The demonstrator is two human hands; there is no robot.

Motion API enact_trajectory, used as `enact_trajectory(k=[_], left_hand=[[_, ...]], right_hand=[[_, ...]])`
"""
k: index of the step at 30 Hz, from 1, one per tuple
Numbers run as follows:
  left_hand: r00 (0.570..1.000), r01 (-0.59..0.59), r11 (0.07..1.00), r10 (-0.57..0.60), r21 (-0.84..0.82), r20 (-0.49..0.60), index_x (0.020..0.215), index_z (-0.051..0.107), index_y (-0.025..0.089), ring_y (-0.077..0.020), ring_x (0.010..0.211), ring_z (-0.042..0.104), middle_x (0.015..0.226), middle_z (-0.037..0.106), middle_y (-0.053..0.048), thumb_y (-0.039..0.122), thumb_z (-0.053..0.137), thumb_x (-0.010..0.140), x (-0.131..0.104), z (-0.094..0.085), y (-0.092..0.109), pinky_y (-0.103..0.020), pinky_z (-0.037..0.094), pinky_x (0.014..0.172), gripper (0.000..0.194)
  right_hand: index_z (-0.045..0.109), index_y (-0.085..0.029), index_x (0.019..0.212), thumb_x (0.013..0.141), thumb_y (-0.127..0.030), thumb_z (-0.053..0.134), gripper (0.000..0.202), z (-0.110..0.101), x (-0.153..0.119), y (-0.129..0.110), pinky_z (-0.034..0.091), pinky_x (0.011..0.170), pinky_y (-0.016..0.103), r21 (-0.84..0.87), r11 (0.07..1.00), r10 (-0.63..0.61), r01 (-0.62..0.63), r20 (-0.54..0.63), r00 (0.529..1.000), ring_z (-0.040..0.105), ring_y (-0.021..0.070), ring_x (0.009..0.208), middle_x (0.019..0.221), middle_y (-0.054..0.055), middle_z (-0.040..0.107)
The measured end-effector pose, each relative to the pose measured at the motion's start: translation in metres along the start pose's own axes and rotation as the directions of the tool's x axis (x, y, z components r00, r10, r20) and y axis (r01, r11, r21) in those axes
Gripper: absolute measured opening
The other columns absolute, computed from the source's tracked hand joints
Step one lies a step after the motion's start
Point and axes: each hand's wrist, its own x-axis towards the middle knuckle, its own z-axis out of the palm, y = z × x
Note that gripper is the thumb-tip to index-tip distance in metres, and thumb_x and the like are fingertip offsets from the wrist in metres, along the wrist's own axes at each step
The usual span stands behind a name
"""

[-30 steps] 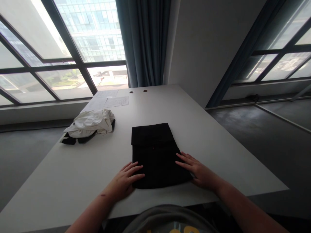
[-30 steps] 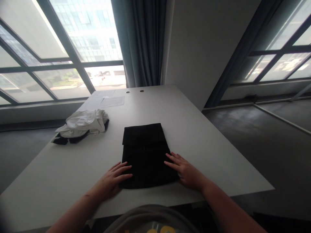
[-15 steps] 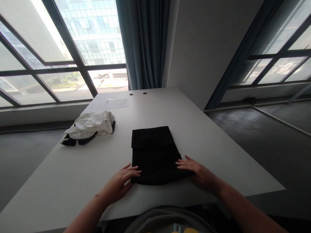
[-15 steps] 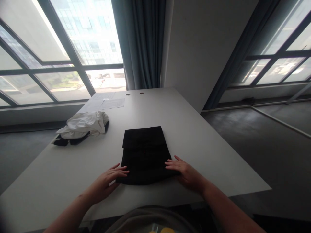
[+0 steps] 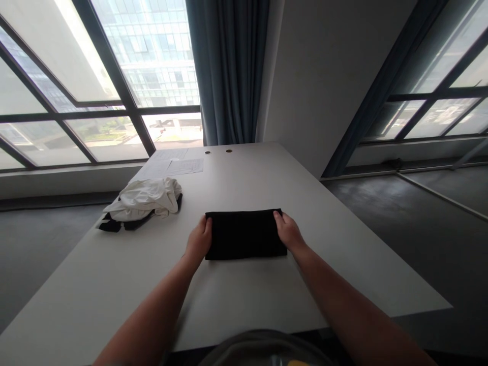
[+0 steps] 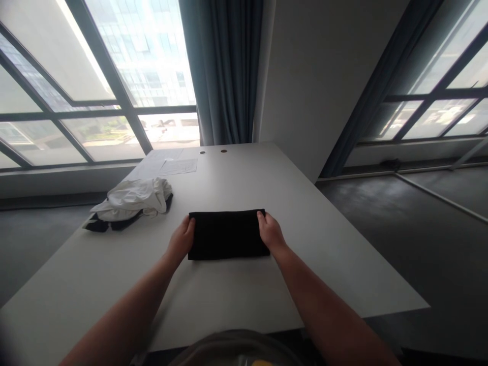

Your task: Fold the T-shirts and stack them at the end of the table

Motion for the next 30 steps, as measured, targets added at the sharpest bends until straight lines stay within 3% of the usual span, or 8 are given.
enact_trajectory(k=[4,9,11,13,17,20,23,30], left_hand=[[0.990,0.067,0.938,-0.105,0.341,0.093,0.111,0.067,0.022,-0.0302,0.106,0.072,0.108,0.077,-0.014,0.041,0.033,0.106,0.040,0.020,-0.005,-0.038,0.052,0.087,0.040],[0.983,0.124,0.896,-0.171,0.427,0.074,0.104,0.069,0.018,-0.0345,0.098,0.072,0.100,0.076,-0.017,0.045,0.038,0.103,0.051,0.033,-0.017,-0.043,0.053,0.082,0.041],[0.993,0.095,0.889,-0.114,0.448,0.015,0.114,0.067,0.018,-0.0330,0.102,0.071,0.105,0.075,-0.016,0.044,0.044,0.102,0.051,0.033,-0.018,-0.042,0.053,0.085,0.037],[0.999,-0.009,0.883,0.031,0.469,-0.039,0.125,0.063,0.019,-0.0304,0.112,0.067,0.120,0.071,-0.016,0.037,0.049,0.100,0.049,0.033,-0.013,-0.041,0.051,0.094,0.034],[0.961,-0.258,0.821,0.272,0.509,0.048,0.137,0.061,0.018,-0.0318,0.137,0.051,0.148,0.057,-0.015,0.036,0.049,0.100,0.042,0.047,0.010,-0.045,0.038,0.115,0.042],[0.941,-0.337,0.791,0.296,0.510,0.162,0.147,0.054,0.014,-0.0352,0.148,0.039,0.158,0.048,-0.017,0.048,0.043,0.103,0.036,0.069,0.023,-0.053,0.027,0.122,0.057],[0.933,-0.357,0.802,0.280,0.479,0.226,0.155,0.047,0.014,-0.0322,0.151,0.036,0.161,0.046,-0.015,0.049,0.036,0.105,0.036,0.086,0.024,-0.052,0.021,0.125,0.062],[0.932,-0.361,0.833,0.314,0.419,0.181,0.152,0.051,0.022,-0.0260,0.147,0.042,0.155,0.054,-0.008,0.046,0.040,0.104,0.039,0.081,0.012,-0.046,0.020,0.127,0.055]], right_hand=[[0.070,-0.018,0.099,0.104,-0.042,0.041,0.038,0.027,0.040,0.007,0.045,0.075,0.031,-0.328,0.945,0.043,-0.020,0.061,0.997,0.069,0.0255,0.089,0.093,0.012,0.074],[0.069,-0.021,0.101,0.100,-0.048,0.053,0.031,0.044,0.050,0.029,0.040,0.067,0.030,-0.478,0.878,0.051,-0.038,0.014,0.999,0.069,0.0238,0.082,0.089,0.008,0.074],[0.069,-0.022,0.101,0.099,-0.050,0.055,0.032,0.044,0.051,0.035,0.040,0.066,0.029,-0.478,0.878,0.032,-0.029,-0.001,0.999,0.068,0.0230,0.079,0.086,0.007,0.073],[0.069,-0.021,0.101,0.100,-0.049,0.054,0.031,0.042,0.054,0.035,0.041,0.067,0.030,-0.481,0.877,0.021,-0.015,0.008,1.000,0.067,0.0227,0.079,0.085,0.007,0.072],[0.064,-0.018,0.126,0.098,-0.038,0.056,0.036,0.043,0.047,0.016,0.047,0.084,0.036,-0.554,0.832,-0.053,0.037,-0.013,0.999,0.065,0.0286,0.104,0.116,0.016,0.070],[0.050,-0.018,0.149,0.096,-0.036,0.057,0.057,0.055,0.026,-0.003,0.040,0.106,0.050,-0.623,0.766,-0.178,0.157,0.029,0.984,0.047,0.0363,0.136,0.149,0.021,0.052],[0.045,-0.021,0.156,0.100,-0.043,0.050,0.060,0.074,0.009,-0.013,0.027,0.118,0.058,-0.609,0.744,-0.202,0.275,0.187,0.961,0.034,0.0356,0.148,0.161,0.018,0.041],[0.038,-0.026,0.161,0.104,-0.055,0.039,0.063,0.085,0.021,0.001,0.017,0.123,0.058,-0.582,0.767,-0.106,0.270,0.301,0.948,0.023,0.0299,0.156,0.169,0.012,0.030]])
